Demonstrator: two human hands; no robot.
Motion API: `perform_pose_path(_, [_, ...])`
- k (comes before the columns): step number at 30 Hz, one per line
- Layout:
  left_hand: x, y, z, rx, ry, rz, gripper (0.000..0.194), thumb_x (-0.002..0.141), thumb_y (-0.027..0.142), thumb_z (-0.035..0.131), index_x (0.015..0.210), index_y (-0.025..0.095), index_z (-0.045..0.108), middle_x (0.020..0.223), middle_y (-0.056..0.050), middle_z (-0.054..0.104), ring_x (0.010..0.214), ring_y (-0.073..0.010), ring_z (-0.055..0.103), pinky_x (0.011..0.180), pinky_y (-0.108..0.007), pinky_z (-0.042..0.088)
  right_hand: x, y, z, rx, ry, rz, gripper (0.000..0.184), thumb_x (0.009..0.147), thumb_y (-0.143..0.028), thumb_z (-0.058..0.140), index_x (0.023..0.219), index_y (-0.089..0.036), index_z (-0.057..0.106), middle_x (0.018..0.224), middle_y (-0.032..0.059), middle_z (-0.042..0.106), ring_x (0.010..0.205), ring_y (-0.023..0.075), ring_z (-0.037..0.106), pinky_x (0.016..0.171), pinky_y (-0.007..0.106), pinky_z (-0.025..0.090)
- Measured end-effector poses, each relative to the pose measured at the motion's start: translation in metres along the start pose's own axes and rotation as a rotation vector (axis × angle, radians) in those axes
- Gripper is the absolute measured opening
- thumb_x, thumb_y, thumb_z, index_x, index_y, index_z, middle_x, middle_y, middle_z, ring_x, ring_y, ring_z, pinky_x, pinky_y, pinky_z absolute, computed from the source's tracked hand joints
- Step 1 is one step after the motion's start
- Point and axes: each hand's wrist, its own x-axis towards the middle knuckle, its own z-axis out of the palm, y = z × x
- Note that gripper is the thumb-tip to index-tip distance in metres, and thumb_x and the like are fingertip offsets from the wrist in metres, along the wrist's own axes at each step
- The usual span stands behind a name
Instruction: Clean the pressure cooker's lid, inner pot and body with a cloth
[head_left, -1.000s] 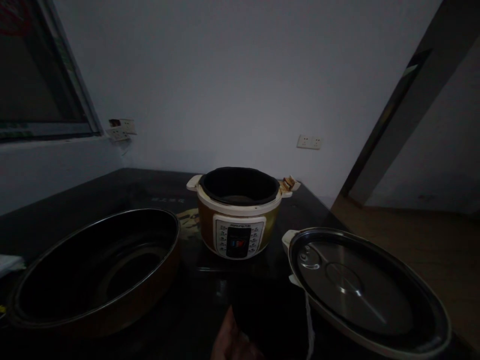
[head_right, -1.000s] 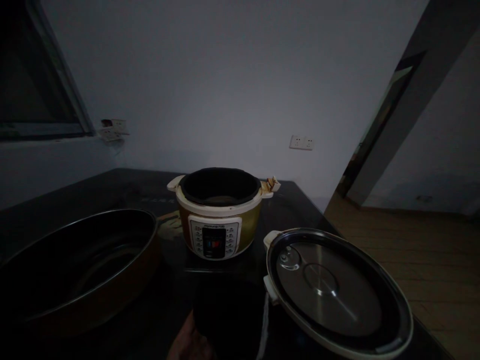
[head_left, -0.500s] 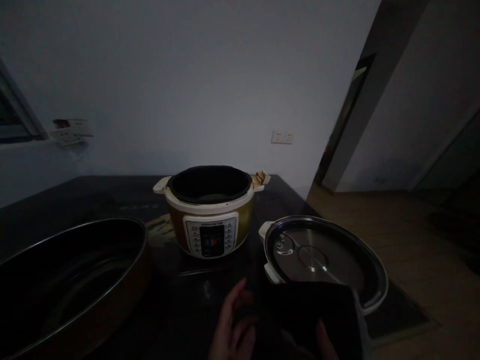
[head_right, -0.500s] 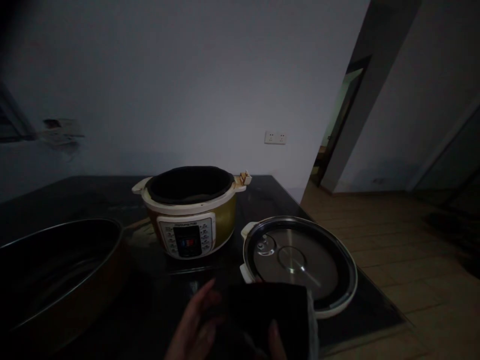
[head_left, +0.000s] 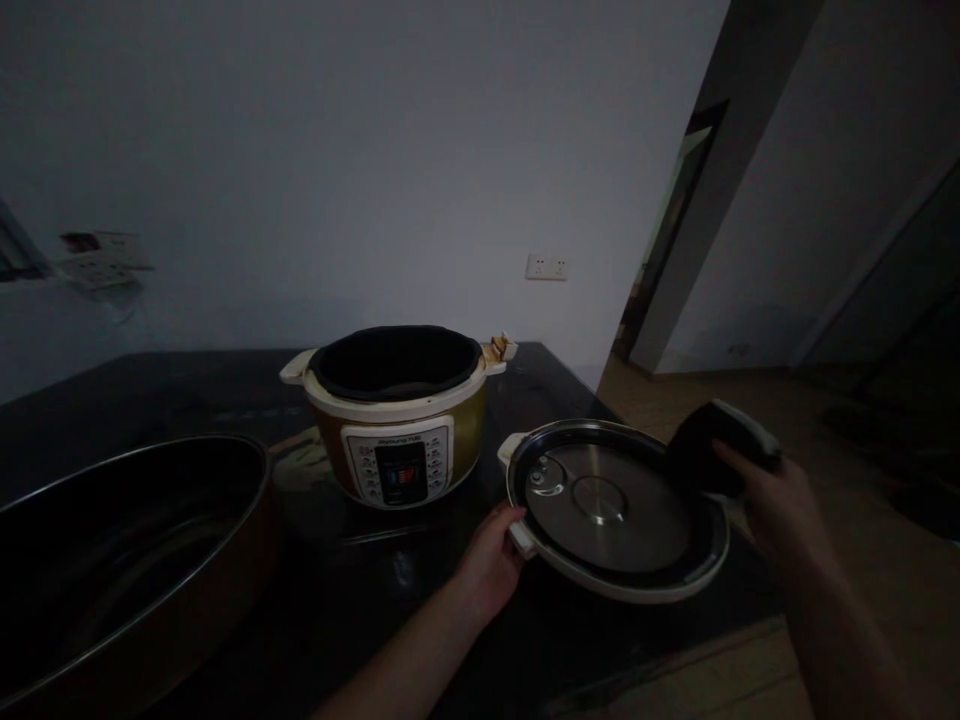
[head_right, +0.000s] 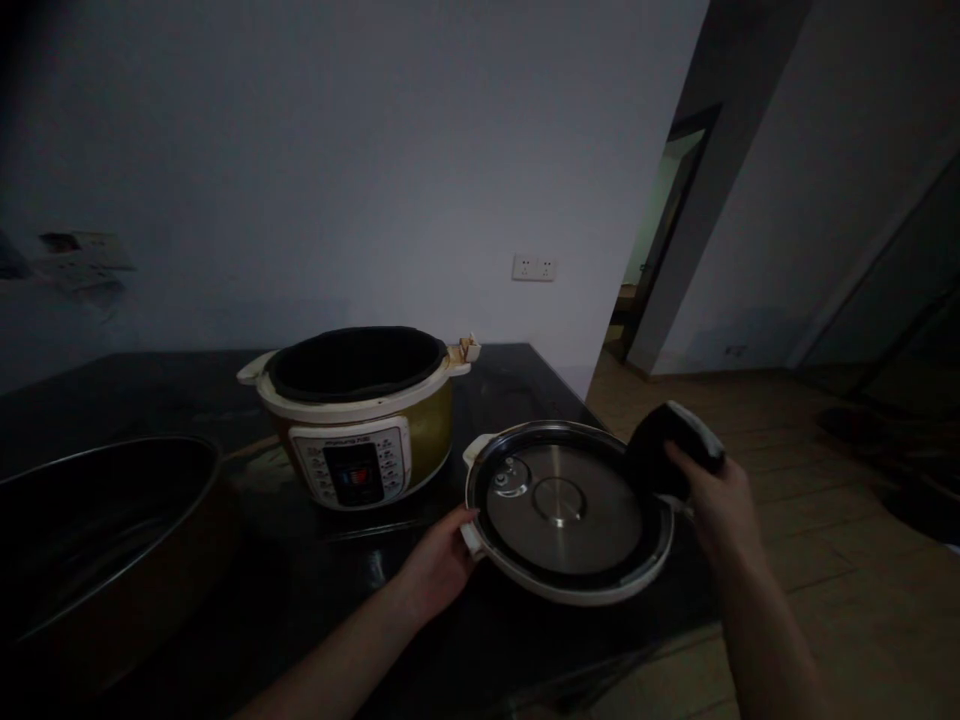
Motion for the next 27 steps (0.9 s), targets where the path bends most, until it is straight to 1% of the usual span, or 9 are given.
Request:
perform_pose_path(2, [0.006,-0.001,0.002,0.003,-0.022,0.008,0.011,0.077,0.011,0.060,0.087,0.014,0.063,0.077,-0.003,0.070,0.067,-0.0146,0.064,0.068,-0.026,0.047,0.015,0.005,0.007,-0.048,-0.038,0.111,0.023,0.059,-0.018,0.078,0.080,-0.017,0.069,0.074,0.0048,0.072,0.066,0.0188,0.067,0.056,0.025,0.054])
perform_pose_path(5, [0.012,-0.002,0.005,0.007,-0.039,0.000,0.020,0.073,0.011,0.063,0.092,0.017,0.063,0.080,-0.002,0.071,0.066,-0.0155,0.066,0.067,-0.027,0.048,0.023,0.015,0.012,-0.063,-0.131,0.261,0.021,0.060,-0.013,0.075,0.079,-0.014,0.068,0.064,0.0054,0.070,0.052,0.0201,0.065,0.048,0.029,0.053])
perform_pose_path(9, [0.016,-0.005,0.007,0.020,-0.025,-0.043,0.030,0.073,0.010,0.062,0.101,0.019,0.060,0.078,0.000,0.070,0.062,-0.0138,0.064,0.061,-0.025,0.047,0.020,0.026,0.013,-0.036,-0.223,0.355,0.027,0.060,-0.014,0.075,0.086,-0.013,0.068,0.067,0.0078,0.072,0.052,0.0233,0.066,0.050,0.034,0.055])
perform_pose_path(13, [0.014,-0.007,0.004,0.036,-0.018,-0.067,0.047,0.071,0.005,0.059,0.115,0.020,0.056,0.077,0.000,0.069,0.061,-0.0139,0.064,0.059,-0.025,0.048,0.012,0.031,0.010,-0.008,-0.187,0.331,0.024,0.060,-0.015,0.075,0.083,-0.014,0.068,0.067,0.0051,0.071,0.054,0.0214,0.066,0.052,0.031,0.055])
perform_pose_path(17, [0.000,-0.008,-0.002,0.051,-0.021,-0.044,0.061,0.069,0.003,0.056,0.126,0.023,0.052,0.081,0.001,0.071,0.063,-0.0144,0.065,0.059,-0.025,0.049,-0.006,0.031,-0.001,-0.004,-0.143,0.304,0.027,0.055,-0.019,0.078,0.080,-0.014,0.069,0.065,0.0025,0.070,0.053,0.0198,0.065,0.051,0.030,0.054])
perform_pose_path(20, [-0.021,-0.009,-0.008,0.063,-0.041,0.008,0.067,0.069,0.006,0.062,0.132,0.026,0.049,0.101,-0.002,0.072,0.082,-0.0184,0.069,0.066,-0.027,0.052,-0.027,0.034,-0.015,0.009,-0.078,0.284,0.032,0.050,-0.024,0.081,0.078,-0.015,0.069,0.067,0.0019,0.071,0.055,0.0192,0.064,0.051,0.028,0.054])
perform_pose_path(23, [-0.047,-0.008,-0.013,0.079,-0.095,0.121,0.075,0.070,0.013,0.069,0.138,0.032,0.044,0.124,-0.003,0.065,0.108,-0.0232,0.063,0.081,-0.029,0.052,-0.051,0.042,-0.025,0.054,0.027,0.232,0.045,0.045,-0.030,0.085,0.085,-0.018,0.070,0.077,0.0022,0.072,0.064,0.0208,0.067,0.056,0.029,0.055])
perform_pose_path(25, [-0.065,-0.004,-0.019,0.088,-0.122,0.190,0.078,0.071,0.016,0.072,0.140,0.035,0.042,0.135,-0.001,0.059,0.121,-0.0241,0.056,0.092,-0.030,0.049,-0.069,0.047,-0.026,0.074,0.088,0.174,0.053,0.045,-0.035,0.085,0.093,-0.019,0.070,0.089,0.0039,0.073,0.076,0.0238,0.068,0.063,0.032,0.057])
perform_pose_path(27, [-0.080,0.004,-0.028,0.102,-0.113,0.251,0.078,0.071,0.018,0.073,0.140,0.034,0.042,0.140,-0.001,0.054,0.127,-0.0249,0.050,0.099,-0.031,0.045,-0.089,0.051,-0.019,0.063,0.146,0.130,0.057,0.047,-0.040,0.084,0.098,-0.019,0.068,0.101,0.0069,0.071,0.090,0.0285,0.067,0.071,0.037,0.057])
